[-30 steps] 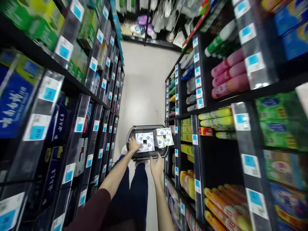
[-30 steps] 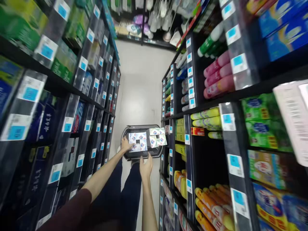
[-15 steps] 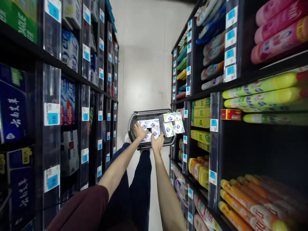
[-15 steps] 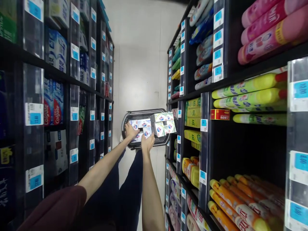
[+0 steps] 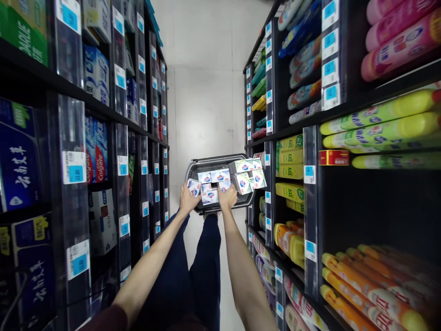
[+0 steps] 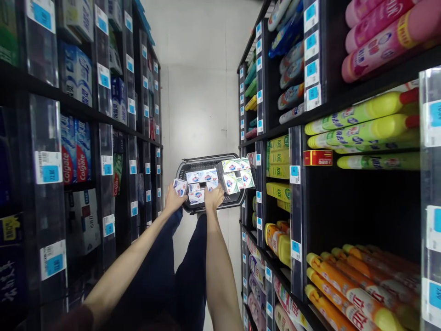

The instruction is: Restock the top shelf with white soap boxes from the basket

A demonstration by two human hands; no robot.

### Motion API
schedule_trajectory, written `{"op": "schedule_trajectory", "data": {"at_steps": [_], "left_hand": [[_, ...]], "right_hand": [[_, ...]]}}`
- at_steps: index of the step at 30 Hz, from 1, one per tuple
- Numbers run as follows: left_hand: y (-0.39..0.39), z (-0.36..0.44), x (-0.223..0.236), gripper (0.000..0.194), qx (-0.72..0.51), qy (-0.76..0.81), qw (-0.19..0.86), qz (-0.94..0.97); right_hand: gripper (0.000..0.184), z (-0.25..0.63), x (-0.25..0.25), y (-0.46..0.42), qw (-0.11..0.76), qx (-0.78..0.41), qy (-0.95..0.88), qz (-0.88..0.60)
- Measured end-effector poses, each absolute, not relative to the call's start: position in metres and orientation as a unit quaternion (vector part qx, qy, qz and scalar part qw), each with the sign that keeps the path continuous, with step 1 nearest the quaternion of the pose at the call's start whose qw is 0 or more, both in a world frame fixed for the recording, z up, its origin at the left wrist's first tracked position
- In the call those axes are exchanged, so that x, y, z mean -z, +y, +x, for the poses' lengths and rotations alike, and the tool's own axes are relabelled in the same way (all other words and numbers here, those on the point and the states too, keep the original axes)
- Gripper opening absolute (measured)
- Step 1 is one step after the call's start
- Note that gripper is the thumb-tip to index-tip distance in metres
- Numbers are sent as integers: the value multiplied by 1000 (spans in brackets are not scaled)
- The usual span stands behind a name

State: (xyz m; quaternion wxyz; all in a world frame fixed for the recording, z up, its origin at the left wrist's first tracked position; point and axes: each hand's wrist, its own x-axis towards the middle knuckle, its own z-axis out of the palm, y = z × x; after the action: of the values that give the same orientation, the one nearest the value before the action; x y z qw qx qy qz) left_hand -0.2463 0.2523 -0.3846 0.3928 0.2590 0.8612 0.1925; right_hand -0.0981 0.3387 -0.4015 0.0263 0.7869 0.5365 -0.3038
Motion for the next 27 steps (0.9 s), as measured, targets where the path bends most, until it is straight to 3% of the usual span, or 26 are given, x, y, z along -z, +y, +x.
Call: {"op": "schedule_trajectory", "data": {"at_steps": [9,15,18,22,27], "left_hand": [[207,-236,353,76,-240,834,431,248],[178,-228,291,63,-296,778,506,226],[173,-225,248,57,-339,722,560,225],[181,-220,187,67,-419,584,685,120],[206,-211,125,60,-439,487,751,78]], "right_hand": [[71,-79,368,320,-40,326,540,774],[75,-60,298,265,-287,471,409,727],[65,-51,249,245,-365,528,312,700],[54,-36,179,238,-504,601,134,606],[47,-17,114,252,-563,577,59,589]]}}
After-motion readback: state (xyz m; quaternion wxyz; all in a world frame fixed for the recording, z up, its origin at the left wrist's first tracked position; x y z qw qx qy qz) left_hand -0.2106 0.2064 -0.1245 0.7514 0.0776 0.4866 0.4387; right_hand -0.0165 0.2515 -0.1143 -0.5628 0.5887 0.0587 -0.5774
